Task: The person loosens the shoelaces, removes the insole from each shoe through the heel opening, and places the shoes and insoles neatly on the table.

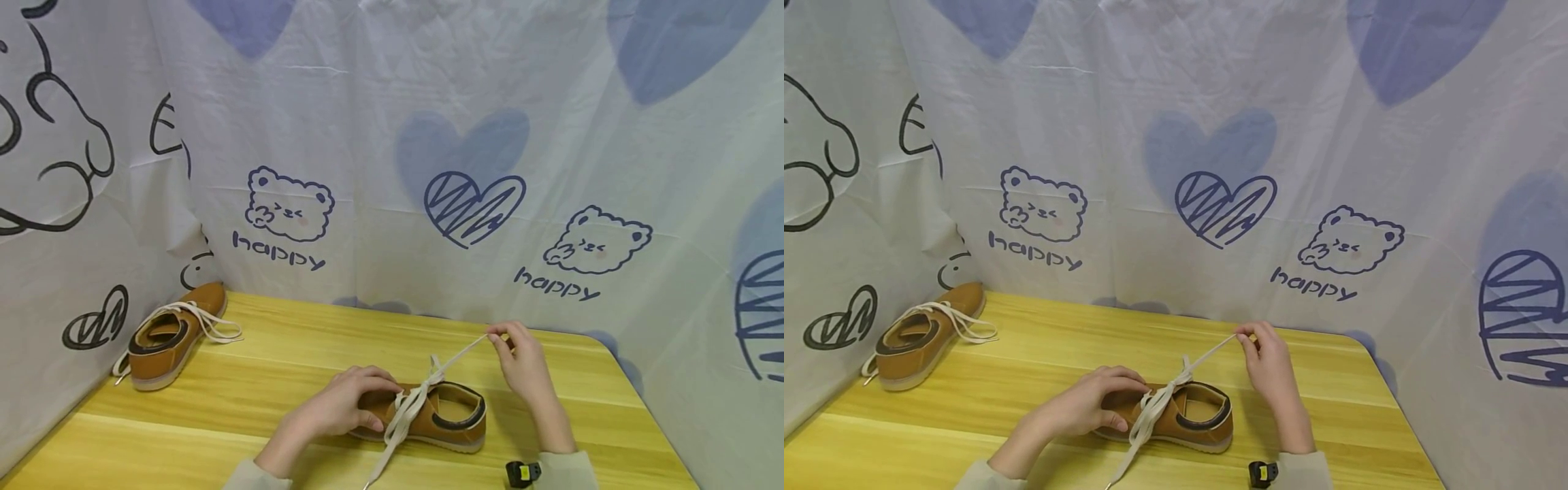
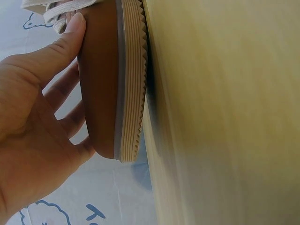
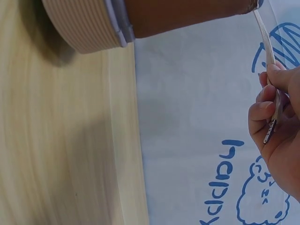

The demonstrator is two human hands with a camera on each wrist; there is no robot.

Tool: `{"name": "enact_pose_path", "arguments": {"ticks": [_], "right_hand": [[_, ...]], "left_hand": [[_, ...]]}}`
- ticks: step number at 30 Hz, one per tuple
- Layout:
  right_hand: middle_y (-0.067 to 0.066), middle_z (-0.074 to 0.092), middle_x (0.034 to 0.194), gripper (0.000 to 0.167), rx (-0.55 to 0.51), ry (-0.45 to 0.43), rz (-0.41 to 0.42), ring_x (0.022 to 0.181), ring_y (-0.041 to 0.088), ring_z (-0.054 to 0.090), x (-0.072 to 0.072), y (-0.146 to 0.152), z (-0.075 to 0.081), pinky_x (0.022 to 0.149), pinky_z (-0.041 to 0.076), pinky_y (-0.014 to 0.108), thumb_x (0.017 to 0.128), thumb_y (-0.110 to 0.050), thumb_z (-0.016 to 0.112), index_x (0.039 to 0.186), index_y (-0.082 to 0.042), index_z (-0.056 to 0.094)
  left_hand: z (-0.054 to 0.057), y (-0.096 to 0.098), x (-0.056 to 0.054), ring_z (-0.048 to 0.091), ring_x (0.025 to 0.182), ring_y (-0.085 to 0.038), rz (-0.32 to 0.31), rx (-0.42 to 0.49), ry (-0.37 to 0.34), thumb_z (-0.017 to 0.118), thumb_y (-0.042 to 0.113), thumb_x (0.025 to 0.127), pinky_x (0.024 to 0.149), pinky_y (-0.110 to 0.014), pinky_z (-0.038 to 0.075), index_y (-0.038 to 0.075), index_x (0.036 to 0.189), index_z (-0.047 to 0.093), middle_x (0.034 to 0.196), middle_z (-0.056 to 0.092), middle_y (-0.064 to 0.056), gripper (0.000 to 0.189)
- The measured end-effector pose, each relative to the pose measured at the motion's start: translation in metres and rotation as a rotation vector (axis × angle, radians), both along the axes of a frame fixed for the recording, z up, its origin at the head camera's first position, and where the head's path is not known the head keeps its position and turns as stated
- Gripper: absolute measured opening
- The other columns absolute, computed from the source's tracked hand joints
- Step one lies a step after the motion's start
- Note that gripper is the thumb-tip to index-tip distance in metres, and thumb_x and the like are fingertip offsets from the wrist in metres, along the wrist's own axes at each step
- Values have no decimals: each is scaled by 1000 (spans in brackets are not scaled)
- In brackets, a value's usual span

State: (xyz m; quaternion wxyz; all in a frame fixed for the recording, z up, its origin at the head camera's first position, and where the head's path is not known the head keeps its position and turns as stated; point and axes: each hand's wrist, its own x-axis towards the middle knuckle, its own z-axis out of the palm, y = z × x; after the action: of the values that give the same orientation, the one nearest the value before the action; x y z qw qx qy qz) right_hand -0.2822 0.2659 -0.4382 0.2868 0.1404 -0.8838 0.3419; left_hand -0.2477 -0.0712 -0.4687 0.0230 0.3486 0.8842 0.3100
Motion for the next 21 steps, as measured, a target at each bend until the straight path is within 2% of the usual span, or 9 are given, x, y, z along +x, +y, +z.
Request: {"name": "enact_pose_path", "arguments": {"ticks": [8, 21], "right_hand": [[7, 66, 101, 9, -1, -15, -28, 78, 16, 56, 1, 5, 0, 66, 49, 26, 102, -3, 64, 104, -5, 72], [8, 66, 99, 8, -2, 13, -57, 79, 16, 56, 3, 11, 1, 67, 49, 25, 102, -3, 64, 103, -4, 72]], "left_hand": [[1, 0, 1, 52, 133, -29, -1, -1, 4, 86, 25, 82, 113, -60, 37, 25, 139, 67, 143, 59, 3, 60], [1, 0, 2, 53, 133, -29, 2, -9, 4, 86, 26, 83, 112, -60, 37, 25, 139, 67, 143, 60, 3, 59]]}}
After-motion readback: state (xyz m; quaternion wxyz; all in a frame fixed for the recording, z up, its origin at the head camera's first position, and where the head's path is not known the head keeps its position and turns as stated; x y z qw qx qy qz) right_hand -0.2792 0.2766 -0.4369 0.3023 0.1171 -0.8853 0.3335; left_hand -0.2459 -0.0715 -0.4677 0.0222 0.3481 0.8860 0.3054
